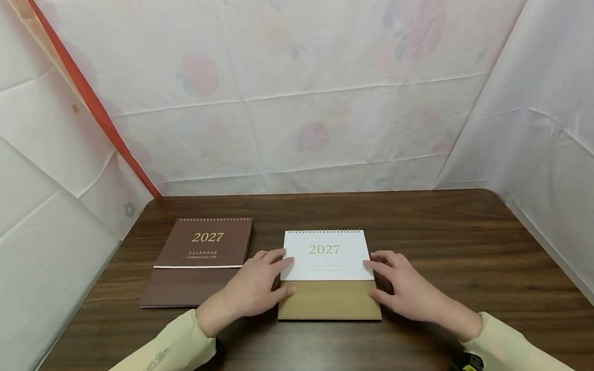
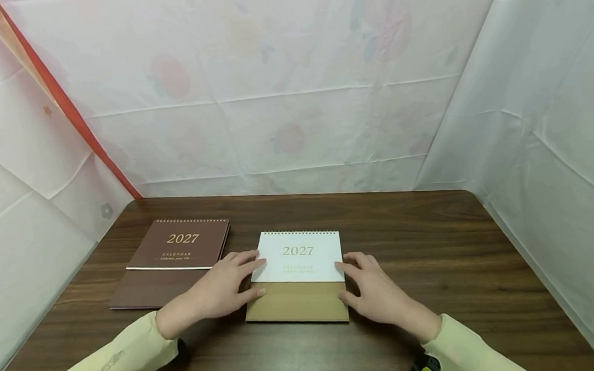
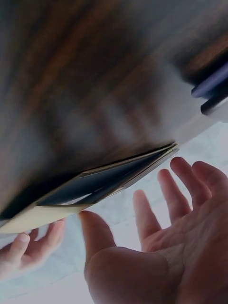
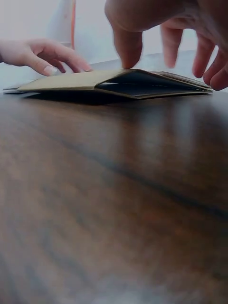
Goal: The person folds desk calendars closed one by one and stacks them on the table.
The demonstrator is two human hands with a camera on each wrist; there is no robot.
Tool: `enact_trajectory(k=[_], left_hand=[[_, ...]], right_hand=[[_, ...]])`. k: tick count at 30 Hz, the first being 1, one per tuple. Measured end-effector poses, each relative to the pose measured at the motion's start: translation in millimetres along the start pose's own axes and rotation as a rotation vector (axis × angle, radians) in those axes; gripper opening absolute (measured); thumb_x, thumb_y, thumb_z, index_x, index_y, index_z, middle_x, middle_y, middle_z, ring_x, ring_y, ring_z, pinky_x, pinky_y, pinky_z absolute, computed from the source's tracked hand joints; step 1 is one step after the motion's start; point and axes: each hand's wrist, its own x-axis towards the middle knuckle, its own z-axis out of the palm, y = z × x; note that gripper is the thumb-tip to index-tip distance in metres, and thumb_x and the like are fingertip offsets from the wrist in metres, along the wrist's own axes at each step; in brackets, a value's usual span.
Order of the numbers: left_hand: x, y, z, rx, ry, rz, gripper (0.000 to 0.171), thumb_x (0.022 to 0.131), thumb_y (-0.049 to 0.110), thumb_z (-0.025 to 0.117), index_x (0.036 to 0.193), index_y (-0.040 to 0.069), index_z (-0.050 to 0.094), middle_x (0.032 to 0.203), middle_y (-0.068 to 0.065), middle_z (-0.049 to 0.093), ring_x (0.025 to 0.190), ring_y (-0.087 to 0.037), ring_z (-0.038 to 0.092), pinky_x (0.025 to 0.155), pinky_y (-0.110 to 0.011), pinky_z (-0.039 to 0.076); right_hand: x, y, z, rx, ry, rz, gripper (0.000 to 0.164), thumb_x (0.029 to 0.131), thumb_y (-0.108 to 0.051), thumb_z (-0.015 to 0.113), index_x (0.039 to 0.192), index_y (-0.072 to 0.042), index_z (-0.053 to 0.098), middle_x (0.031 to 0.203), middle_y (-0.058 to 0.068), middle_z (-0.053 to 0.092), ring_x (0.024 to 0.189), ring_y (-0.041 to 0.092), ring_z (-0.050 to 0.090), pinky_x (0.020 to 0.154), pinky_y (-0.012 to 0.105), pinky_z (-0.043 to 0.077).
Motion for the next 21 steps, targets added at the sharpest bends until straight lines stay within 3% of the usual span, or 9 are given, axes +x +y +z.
enact_trajectory(k=[5, 11, 21], left_hand=[[-8.2, 5.5, 0.1, 0.076, -0.058, 0.095, 0.065, 0.093, 0.051, 0.065, 0.144, 0.01, 0.054, 0.152, -0.017, 0.041, 0.136, -0.038, 0.04, 0.107, -0.055, 0.035], [-14.1, 10.1, 0.2, 0.153, -0.118, 0.143, 0.075, 0.092, 0.06, 0.062, 0.148, 0.012, 0.049, 0.158, -0.013, 0.034, 0.144, -0.036, 0.031, 0.11, -0.055, 0.031], [-16.9, 10.3, 6.0, 0.189, -0.183, 0.153, 0.086, 0.088, 0.066, 0.061, 0.154, 0.014, 0.04, 0.161, -0.011, 0.027, 0.145, -0.038, 0.026, 0.111, -0.058, 0.027]], right_hand=[[-4, -7, 1, -0.056, -0.07, -0.09, 0.061, 0.091, -0.034, 0.074, 0.143, -0.01, 0.054, 0.152, 0.017, 0.038, 0.139, 0.036, 0.033, 0.103, 0.053, 0.04], [-8, -15, 2, -0.115, -0.114, -0.171, 0.072, 0.09, -0.043, 0.073, 0.148, -0.008, 0.048, 0.158, 0.02, 0.028, 0.146, 0.04, 0.022, 0.107, 0.054, 0.036], [-8, -20, 4, -0.12, -0.316, -0.066, 0.081, 0.095, -0.052, 0.063, 0.159, -0.017, 0.028, 0.165, 0.016, 0.008, 0.149, 0.042, 0.006, 0.109, 0.064, 0.026]])
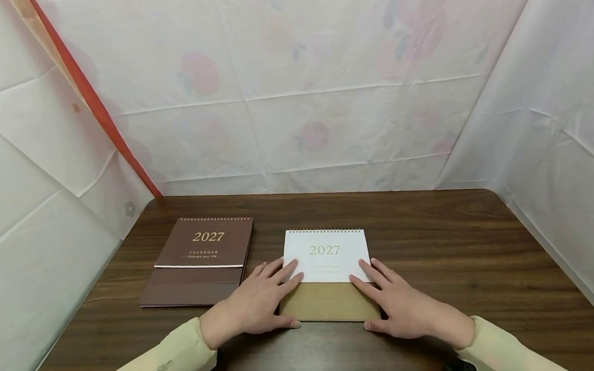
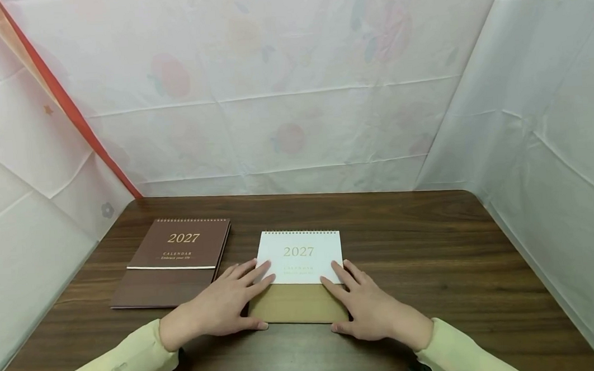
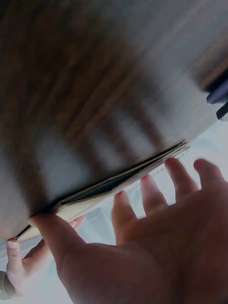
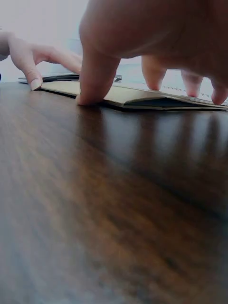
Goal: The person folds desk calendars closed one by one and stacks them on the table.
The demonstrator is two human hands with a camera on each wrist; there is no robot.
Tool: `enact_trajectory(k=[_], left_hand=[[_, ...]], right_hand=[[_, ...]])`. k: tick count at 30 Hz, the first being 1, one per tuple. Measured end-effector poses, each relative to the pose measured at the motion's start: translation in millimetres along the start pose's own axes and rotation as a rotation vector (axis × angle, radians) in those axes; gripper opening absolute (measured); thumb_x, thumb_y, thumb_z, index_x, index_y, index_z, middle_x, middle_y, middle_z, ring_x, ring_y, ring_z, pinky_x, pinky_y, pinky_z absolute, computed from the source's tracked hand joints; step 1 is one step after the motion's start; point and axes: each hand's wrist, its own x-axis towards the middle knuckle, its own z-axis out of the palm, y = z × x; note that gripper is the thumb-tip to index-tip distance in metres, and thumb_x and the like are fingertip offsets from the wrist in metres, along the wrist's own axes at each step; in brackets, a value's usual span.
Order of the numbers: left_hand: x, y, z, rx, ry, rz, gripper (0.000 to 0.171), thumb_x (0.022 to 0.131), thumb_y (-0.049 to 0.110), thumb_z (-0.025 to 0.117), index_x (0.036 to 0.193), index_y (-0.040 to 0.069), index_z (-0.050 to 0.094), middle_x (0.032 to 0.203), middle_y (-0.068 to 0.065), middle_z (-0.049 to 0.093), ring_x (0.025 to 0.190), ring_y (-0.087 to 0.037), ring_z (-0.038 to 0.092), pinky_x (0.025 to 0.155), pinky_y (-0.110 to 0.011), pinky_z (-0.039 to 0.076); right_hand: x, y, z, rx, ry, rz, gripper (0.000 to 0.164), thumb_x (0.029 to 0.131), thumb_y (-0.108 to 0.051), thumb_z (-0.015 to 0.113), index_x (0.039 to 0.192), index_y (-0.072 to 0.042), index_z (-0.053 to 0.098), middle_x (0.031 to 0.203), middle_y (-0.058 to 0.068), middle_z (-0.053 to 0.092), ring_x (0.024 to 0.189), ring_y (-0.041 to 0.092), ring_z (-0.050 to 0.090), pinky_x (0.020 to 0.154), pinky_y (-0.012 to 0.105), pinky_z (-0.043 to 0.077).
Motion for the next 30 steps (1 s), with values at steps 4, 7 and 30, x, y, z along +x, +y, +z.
enact_trajectory(k=[4, 7, 30], left_hand=[[-2.0, 1.4, 0.0, -0.048, -0.074, -0.033, 0.086, 0.09, 0.065, 0.059, 0.157, 0.016, 0.034, 0.164, -0.008, 0.019, 0.146, -0.041, 0.021, 0.112, -0.062, 0.022], [-3.1, 2.5, -1.3, -0.05, -0.099, -0.046, 0.087, 0.09, 0.065, 0.058, 0.157, 0.017, 0.032, 0.165, -0.007, 0.017, 0.147, -0.042, 0.018, 0.112, -0.062, 0.021], [2.9, -6.2, 0.9, -0.421, -0.001, -0.23, 0.08, 0.093, 0.064, 0.055, 0.153, 0.012, 0.042, 0.159, -0.021, 0.026, 0.148, -0.038, 0.018, 0.113, -0.058, 0.023]], right_hand=[[1, -3, 3, 0.007, -0.061, 0.025, 0.082, 0.096, -0.059, 0.054, 0.161, -0.02, 0.021, 0.166, 0.014, 0.001, 0.149, 0.042, -0.002, 0.109, 0.069, 0.017], [1, -5, 4, 0.001, -0.071, 0.036, 0.082, 0.097, -0.062, 0.05, 0.161, -0.02, 0.019, 0.166, 0.013, -0.001, 0.149, 0.042, -0.003, 0.109, 0.071, 0.013], [0, 2, -6, 0.252, 0.039, 0.125, 0.071, 0.097, -0.051, 0.06, 0.152, -0.011, 0.042, 0.16, 0.026, 0.018, 0.149, 0.041, 0.006, 0.11, 0.062, 0.025]])
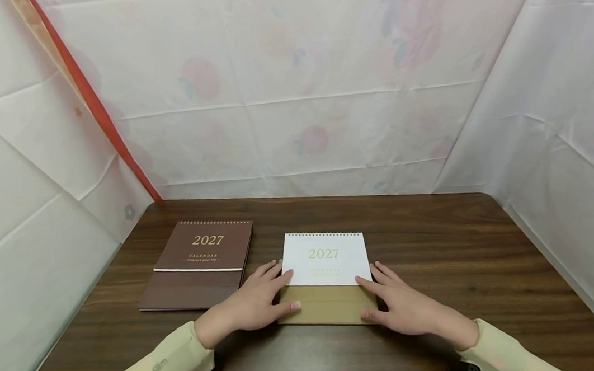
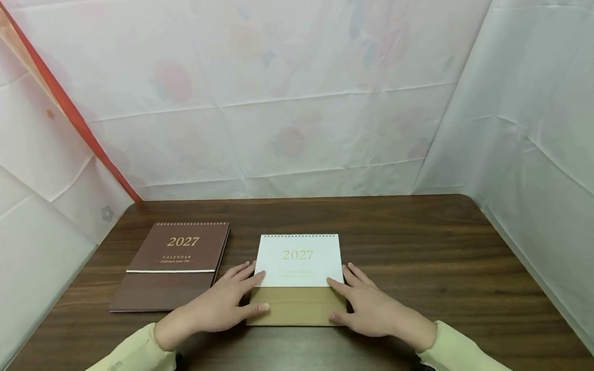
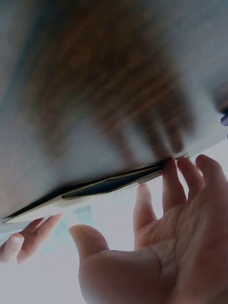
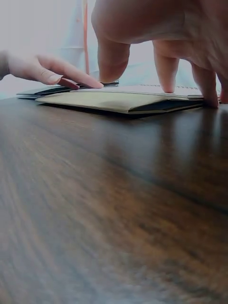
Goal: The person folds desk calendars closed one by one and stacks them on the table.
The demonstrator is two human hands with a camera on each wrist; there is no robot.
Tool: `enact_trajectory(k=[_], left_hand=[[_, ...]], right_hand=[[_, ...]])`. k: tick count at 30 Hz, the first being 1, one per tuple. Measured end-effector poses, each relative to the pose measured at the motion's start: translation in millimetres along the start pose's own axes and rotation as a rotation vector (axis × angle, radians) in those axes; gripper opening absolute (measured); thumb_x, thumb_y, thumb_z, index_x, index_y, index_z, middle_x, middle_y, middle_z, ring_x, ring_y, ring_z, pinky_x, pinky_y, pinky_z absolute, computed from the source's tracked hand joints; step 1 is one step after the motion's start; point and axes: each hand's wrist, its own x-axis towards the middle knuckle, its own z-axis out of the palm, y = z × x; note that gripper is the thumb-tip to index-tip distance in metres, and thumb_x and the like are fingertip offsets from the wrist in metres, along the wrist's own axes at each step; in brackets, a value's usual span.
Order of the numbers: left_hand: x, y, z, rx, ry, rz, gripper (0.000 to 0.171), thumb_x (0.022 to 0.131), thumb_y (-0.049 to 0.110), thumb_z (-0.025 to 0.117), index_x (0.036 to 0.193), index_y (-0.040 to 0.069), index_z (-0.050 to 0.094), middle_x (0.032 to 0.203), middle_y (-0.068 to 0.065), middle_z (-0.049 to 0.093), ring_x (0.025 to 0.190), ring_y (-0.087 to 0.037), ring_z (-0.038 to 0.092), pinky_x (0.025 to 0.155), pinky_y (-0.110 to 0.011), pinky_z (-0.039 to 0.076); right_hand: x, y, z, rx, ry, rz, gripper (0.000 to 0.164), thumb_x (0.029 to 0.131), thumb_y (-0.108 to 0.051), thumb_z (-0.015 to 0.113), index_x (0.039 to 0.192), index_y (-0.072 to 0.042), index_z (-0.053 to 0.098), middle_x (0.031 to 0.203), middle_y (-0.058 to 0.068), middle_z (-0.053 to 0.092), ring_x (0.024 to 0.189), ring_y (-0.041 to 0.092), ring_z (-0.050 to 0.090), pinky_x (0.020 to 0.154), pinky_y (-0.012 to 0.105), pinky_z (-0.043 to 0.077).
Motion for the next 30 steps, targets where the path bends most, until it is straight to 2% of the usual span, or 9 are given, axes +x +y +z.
enact_trajectory(k=[4, 7, 12, 16, 20, 25, 30], left_hand=[[4.0, -0.6, -2.5, -0.095, 0.066, 0.018, 0.079, 0.094, 0.058, 0.06, 0.148, 0.002, 0.045, 0.153, -0.022, 0.038, 0.144, -0.039, 0.028, 0.112, -0.056, 0.028], [7.3, 1.2, -4.9, -0.198, 0.126, -0.004, 0.077, 0.094, 0.049, 0.066, 0.147, -0.003, 0.044, 0.148, -0.021, 0.045, 0.14, -0.038, 0.036, 0.11, -0.054, 0.032], [12.4, 5.6, -5.6, -0.478, 0.233, -0.143, 0.075, 0.093, 0.031, 0.072, 0.151, -0.001, 0.036, 0.138, -0.014, 0.056, 0.132, -0.031, 0.048, 0.103, -0.05, 0.04], [17.2, 6.3, -4.9, -0.705, 0.306, -0.225, 0.07, 0.092, 0.016, 0.073, 0.15, -0.003, 0.038, 0.132, -0.011, 0.056, 0.119, -0.029, 0.058, 0.092, -0.043, 0.05], [22.6, 3.1, -3.4, -0.847, 0.333, -0.239, 0.064, 0.089, 0.005, 0.073, 0.146, -0.005, 0.044, 0.127, -0.016, 0.05, 0.104, -0.025, 0.066, 0.082, -0.037, 0.054], [26.0, -3.1, -2.6, -1.019, 0.316, -0.23, 0.059, 0.087, -0.002, 0.07, 0.141, -0.005, 0.048, 0.124, -0.019, 0.045, 0.089, -0.021, 0.067, 0.075, -0.033, 0.053], [24.9, -10.6, -7.5, -1.141, 0.324, -0.226, 0.055, 0.089, -0.006, 0.068, 0.14, -0.002, 0.051, 0.127, -0.018, 0.045, 0.09, -0.023, 0.067, 0.077, -0.034, 0.056]], right_hand=[[0, 1, -1, -0.004, -0.01, -0.016, 0.074, 0.096, -0.052, 0.06, 0.153, -0.008, 0.04, 0.16, 0.026, 0.016, 0.149, 0.04, 0.008, 0.111, 0.06, 0.025], [0, 2, 0, -0.002, -0.011, -0.023, 0.076, 0.095, -0.054, 0.061, 0.152, -0.007, 0.04, 0.16, 0.027, 0.016, 0.149, 0.04, 0.008, 0.111, 0.06, 0.025], [-1, 3, -5, 0.044, -0.013, -0.012, 0.077, 0.094, -0.055, 0.061, 0.151, -0.006, 0.043, 0.16, 0.028, 0.017, 0.148, 0.042, 0.01, 0.11, 0.061, 0.025], [-1, 3, -10, 0.084, 0.029, -0.025, 0.072, 0.096, -0.051, 0.062, 0.146, -0.001, 0.049, 0.156, 0.03, 0.027, 0.145, 0.046, 0.02, 0.109, 0.062, 0.028], [-2, 3, -12, 0.145, 0.061, -0.005, 0.068, 0.096, -0.048, 0.063, 0.142, 0.0, 0.053, 0.153, 0.028, 0.034, 0.143, 0.044, 0.029, 0.108, 0.061, 0.031], [-1, 1, -10, 0.267, 0.132, 0.073, 0.066, 0.095, -0.041, 0.065, 0.144, 0.001, 0.05, 0.151, 0.021, 0.042, 0.14, 0.037, 0.037, 0.109, 0.056, 0.032], [4, -2, -9, 0.508, 0.248, 0.141, 0.06, 0.096, -0.026, 0.066, 0.147, -0.002, 0.046, 0.139, 0.017, 0.056, 0.12, 0.025, 0.06, 0.098, 0.044, 0.047]])
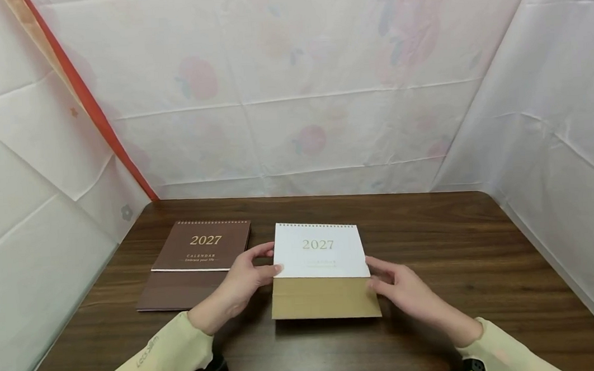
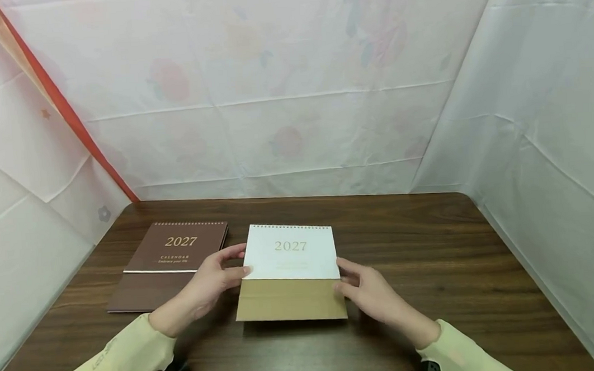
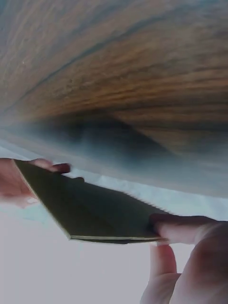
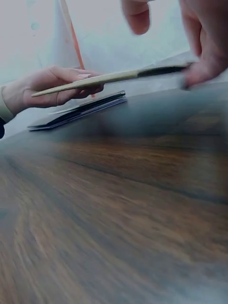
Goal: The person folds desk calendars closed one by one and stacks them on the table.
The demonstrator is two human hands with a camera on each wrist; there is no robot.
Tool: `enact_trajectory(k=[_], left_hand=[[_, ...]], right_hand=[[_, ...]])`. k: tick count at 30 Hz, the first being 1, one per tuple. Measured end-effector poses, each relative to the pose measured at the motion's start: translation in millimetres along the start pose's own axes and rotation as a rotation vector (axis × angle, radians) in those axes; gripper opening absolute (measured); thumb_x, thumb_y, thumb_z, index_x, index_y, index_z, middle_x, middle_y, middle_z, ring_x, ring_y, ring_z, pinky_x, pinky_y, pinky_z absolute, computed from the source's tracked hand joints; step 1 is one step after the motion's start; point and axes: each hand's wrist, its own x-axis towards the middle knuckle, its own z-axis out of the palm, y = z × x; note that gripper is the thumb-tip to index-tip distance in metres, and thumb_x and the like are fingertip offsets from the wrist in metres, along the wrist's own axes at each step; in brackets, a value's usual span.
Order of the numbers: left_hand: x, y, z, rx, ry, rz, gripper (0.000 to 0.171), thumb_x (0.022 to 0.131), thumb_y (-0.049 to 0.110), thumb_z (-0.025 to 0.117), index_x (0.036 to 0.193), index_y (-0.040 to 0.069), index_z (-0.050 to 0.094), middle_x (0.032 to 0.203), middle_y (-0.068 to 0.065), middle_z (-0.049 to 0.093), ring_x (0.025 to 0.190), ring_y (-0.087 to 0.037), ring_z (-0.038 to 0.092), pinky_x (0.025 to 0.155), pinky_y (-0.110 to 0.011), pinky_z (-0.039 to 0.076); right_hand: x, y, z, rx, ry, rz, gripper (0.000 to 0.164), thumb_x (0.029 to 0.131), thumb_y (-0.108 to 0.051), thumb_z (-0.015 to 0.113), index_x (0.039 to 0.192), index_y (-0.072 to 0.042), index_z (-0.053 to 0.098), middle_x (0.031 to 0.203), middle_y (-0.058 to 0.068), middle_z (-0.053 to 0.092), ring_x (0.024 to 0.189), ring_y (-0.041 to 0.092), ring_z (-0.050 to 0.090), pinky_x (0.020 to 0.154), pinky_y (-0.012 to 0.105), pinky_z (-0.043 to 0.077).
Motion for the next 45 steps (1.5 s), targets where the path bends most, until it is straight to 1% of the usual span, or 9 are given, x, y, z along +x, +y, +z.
enact_trajectory(k=[4, 10, 18, 21, 25, 31, 34, 37, 45], left_hand=[[-2.1, 3.3, -10.7, -0.008, -0.014, 0.008, 0.054, 0.091, -0.005, 0.066, 0.142, -0.001, 0.05, 0.135, -0.019, 0.044, 0.096, -0.023, 0.067, 0.082, -0.035, 0.055], [-7.2, 8.2, -32.3, 0.073, 0.003, 0.029, 0.055, 0.093, 0.002, 0.067, 0.144, -0.001, 0.049, 0.14, -0.02, 0.045, 0.096, -0.017, 0.065, 0.086, -0.029, 0.053], [-17.5, 19.8, -84.8, 0.365, 0.135, 0.097, 0.052, 0.098, 0.013, 0.063, 0.146, 0.001, 0.048, 0.14, -0.024, 0.05, 0.101, -0.02, 0.063, 0.079, -0.025, 0.052], [-22.6, 24.5, -102.7, 0.44, 0.189, 0.081, 0.053, 0.1, 0.019, 0.06, 0.148, 0.001, 0.045, 0.147, -0.023, 0.043, 0.122, -0.026, 0.05, 0.079, -0.019, 0.048], [-29.2, 28.2, -123.5, 0.53, 0.25, 0.048, 0.058, 0.103, 0.03, 0.055, 0.151, 0.0, 0.04, 0.147, -0.023, 0.043, 0.132, -0.031, 0.038, 0.078, -0.015, 0.042], [-37.0, 23.4, -151.3, 0.71, 0.287, 0.021, 0.071, 0.103, 0.044, 0.05, 0.152, -0.005, 0.033, 0.144, -0.031, 0.044, 0.128, -0.043, 0.042, 0.087, -0.039, 0.046], [-38.5, 20.6, -163.9, 0.775, 0.287, 0.027, 0.074, 0.103, 0.047, 0.048, 0.152, -0.005, 0.03, 0.146, -0.034, 0.039, 0.131, -0.05, 0.038, 0.096, -0.059, 0.039], [-40.2, 18.8, -175.5, 0.8, 0.283, 0.02, 0.075, 0.103, 0.049, 0.047, 0.153, -0.005, 0.029, 0.148, -0.037, 0.034, 0.133, -0.054, 0.034, 0.099, -0.066, 0.032], [-44.8, 14.5, -198.9, 0.929, 0.242, -0.014, 0.082, 0.103, 0.051, 0.045, 0.151, -0.011, 0.023, 0.146, -0.045, 0.024, 0.133, -0.062, 0.023, 0.099, -0.07, 0.027]], right_hand=[[9, -5, 4, 0.154, 0.061, 0.035, 0.057, 0.096, -0.018, 0.066, 0.148, -0.005, 0.047, 0.132, 0.015, 0.062, 0.106, 0.016, 0.065, 0.093, 0.036, 0.051], [27, -9, 16, 0.246, 0.019, -0.009, 0.054, 0.097, -0.005, 0.063, 0.147, 0.001, 0.045, 0.136, 0.02, 0.057, 0.11, 0.021, 0.065, 0.092, 0.033, 0.052], [66, -32, 63, 0.322, -0.013, -0.062, 0.062, 0.095, -0.001, 0.064, 0.15, 0.006, 0.036, 0.131, 0.024, 0.059, 0.108, 0.025, 0.066, 0.09, 0.035, 0.053], [77, -44, 83, 0.35, -0.023, -0.076, 0.062, 0.094, 0.0, 0.065, 0.148, 0.007, 0.038, 0.129, 0.024, 0.06, 0.106, 0.025, 0.066, 0.087, 0.034, 0.054], [92, -58, 107, 0.357, -0.052, -0.101, 0.056, 0.094, 0.001, 0.065, 0.146, 0.006, 0.044, 0.126, 0.022, 0.062, 0.103, 0.023, 0.067, 0.084, 0.032, 0.055], [114, -81, 139, 0.388, -0.081, -0.081, 0.055, 0.094, -0.001, 0.066, 0.145, -0.001, 0.048, 0.122, 0.014, 0.066, 0.105, 0.019, 0.065, 0.084, 0.03, 0.054], [121, -90, 154, 0.434, -0.095, -0.066, 0.054, 0.092, 0.002, 0.067, 0.144, -0.002, 0.05, 0.119, 0.012, 0.067, 0.105, 0.019, 0.065, 0.084, 0.029, 0.054], [125, -96, 167, 0.451, -0.113, -0.054, 0.053, 0.093, 0.002, 0.066, 0.143, -0.002, 0.051, 0.119, 0.009, 0.066, 0.106, 0.018, 0.064, 0.084, 0.028, 0.052], [130, -99, 187, 0.2, -0.141, -0.066, 0.046, 0.097, -0.012, 0.062, 0.142, -0.009, 0.056, 0.139, 0.002, 0.053, 0.111, 0.011, 0.057, 0.086, 0.024, 0.046]])
